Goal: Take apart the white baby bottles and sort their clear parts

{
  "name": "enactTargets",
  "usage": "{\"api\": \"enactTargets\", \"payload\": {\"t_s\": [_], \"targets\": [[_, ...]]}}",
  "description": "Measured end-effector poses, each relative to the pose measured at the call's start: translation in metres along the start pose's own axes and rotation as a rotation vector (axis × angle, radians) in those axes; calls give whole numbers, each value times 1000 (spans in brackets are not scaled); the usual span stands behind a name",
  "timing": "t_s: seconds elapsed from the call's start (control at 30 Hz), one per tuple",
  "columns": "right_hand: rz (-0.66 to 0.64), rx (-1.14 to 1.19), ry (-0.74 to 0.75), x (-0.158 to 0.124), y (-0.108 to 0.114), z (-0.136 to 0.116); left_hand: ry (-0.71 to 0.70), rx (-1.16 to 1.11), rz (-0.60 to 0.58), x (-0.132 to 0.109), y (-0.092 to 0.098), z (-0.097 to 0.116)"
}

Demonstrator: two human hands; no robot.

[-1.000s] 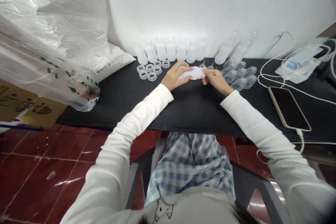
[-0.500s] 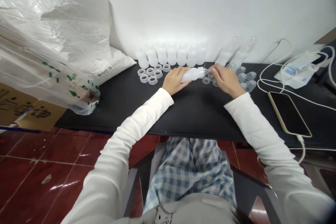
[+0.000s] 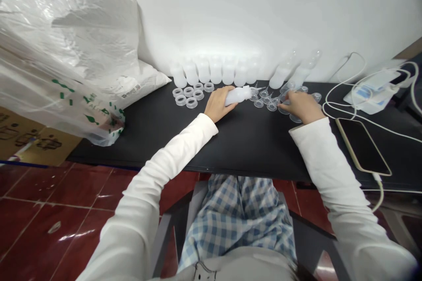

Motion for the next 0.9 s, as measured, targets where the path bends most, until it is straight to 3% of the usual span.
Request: {"api": "enactTargets", "payload": {"t_s": [0.1,0.2,0.3,0.4,0.47,0.77,0.9], "targets": [[97,125,-15,0,7,5,-55,1,-2,-1,-1,0],[335,195,-72,-6,27,-3,-83,0,6,-2,-1,0],[577,398,77,-12,37,-26,-92,1,8,-3,-1,-1],[493,558,323,-13,26,-50,-95,13,8,-3,0,-4],[422,612,402,-13,17,-59,-108,26,3,-3,0,-6],[438,693,306,-15,10,-52,-90,46,14,-2,-1,-9],[386,853,392,-14,-2,-60,-102,0,10,-5,-1,-5]]}}
Point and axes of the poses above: each hand's wrist, its own x-axis towards the middle knuckle, its own y-axis out of the back of the hand, z = x × y, the point moved 2 cm from there along x, towards the middle knuckle, and after that the axes turned 3 degrees about y, right-handed, at the moved point
